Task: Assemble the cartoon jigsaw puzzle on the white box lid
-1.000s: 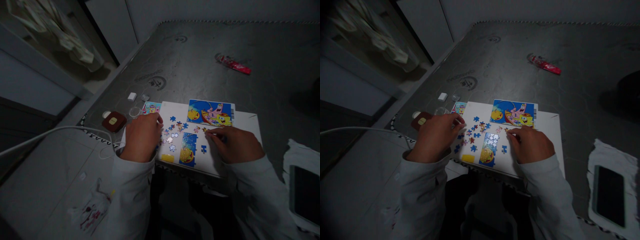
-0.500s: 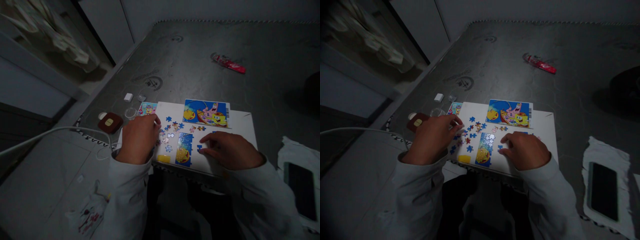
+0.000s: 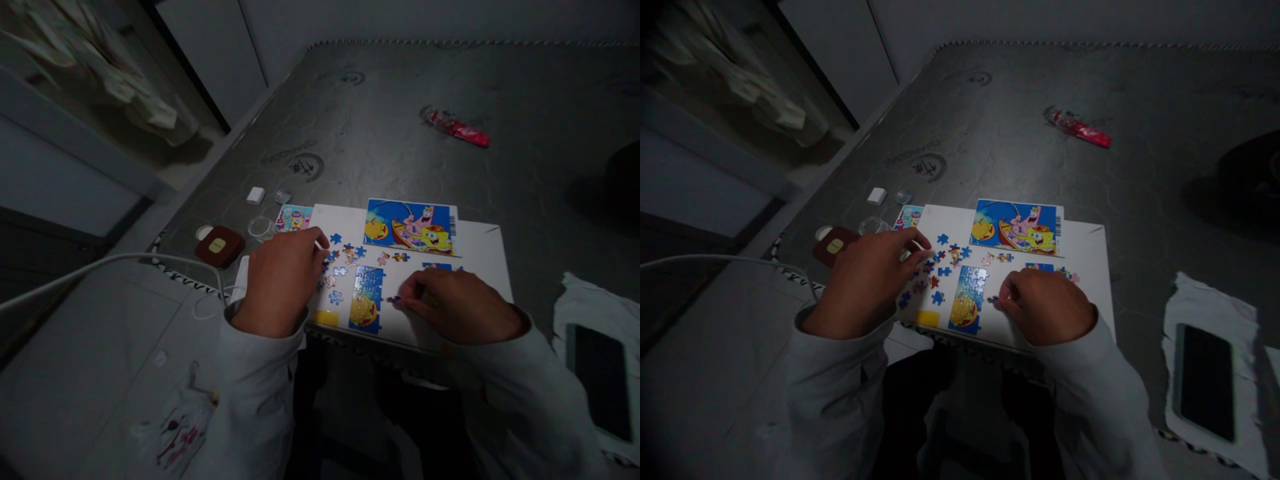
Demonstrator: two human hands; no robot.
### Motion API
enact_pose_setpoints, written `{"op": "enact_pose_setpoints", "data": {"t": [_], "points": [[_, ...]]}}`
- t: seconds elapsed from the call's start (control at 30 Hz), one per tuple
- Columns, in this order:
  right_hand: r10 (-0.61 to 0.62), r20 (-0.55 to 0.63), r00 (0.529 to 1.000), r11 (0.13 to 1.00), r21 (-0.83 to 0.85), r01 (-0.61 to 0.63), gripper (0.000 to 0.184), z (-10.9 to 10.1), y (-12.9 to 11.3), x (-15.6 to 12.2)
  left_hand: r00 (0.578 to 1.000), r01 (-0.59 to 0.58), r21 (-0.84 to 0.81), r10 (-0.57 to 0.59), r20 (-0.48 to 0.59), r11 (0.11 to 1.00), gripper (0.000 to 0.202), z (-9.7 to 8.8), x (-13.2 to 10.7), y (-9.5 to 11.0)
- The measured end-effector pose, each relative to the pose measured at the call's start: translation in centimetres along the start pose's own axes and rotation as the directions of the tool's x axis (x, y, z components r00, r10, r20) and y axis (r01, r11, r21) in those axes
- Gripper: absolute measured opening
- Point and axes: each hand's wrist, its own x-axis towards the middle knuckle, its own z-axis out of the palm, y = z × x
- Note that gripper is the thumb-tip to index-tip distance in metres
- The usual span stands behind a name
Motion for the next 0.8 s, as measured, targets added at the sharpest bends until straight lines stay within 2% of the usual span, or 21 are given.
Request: {"op": "enact_pose_setpoints", "data": {"t": [0.1, 0.2, 0.33, 0.47, 0.63, 0.8], "points": [[-0.003, -0.032, 0.999, 1.0, 0.002, 0.003, 0.013, -0.2, -0.2, -0.3, 0.999, -0.024, -0.024, 0.024, -0.031, 0.999, 0.021, -0.2, 0.0, 0.1], [-0.004, -0.141, 0.99, 1.0, 0.023, 0.007, 0.015, -0.2, -0.7, -0.4, 0.988, -0.151, -0.103, 0.148, -0.043, 0.983, 0.018, -0.1, 0.0, 0.1], [-0.049, -0.289, 0.956, 0.994, 0.077, 0.074, 0.021, -0.2, -1.7, -0.5, 0.925, -0.375, -0.202, 0.379, -0.02, 0.905, 0.017, 0.4, 0.1, 0.4], [-0.132, -0.363, 0.922, 0.965, 0.167, 0.204, 0.021, -0.4, -2.8, -0.5, 0.852, -0.52, -0.174, 0.522, -0.037, 0.836, 0.019, 0.4, 0.1, 0.9], [-0.111, -0.407, 0.907, 0.943, 0.245, 0.225, 0.021, -0.5, -3.4, -0.5, 0.789, -0.613, -0.099, 0.603, -0.117, 0.784, 0.015, -0.3, -0.2, 1.1], [-0.097, -0.373, 0.923, 0.926, 0.307, 0.221, 0.02, -0.8, -3.5, -0.6, 0.76, -0.648, -0.089, 0.636, -0.131, 0.756, 0.018, -0.7, -0.4, 0.9]]}}
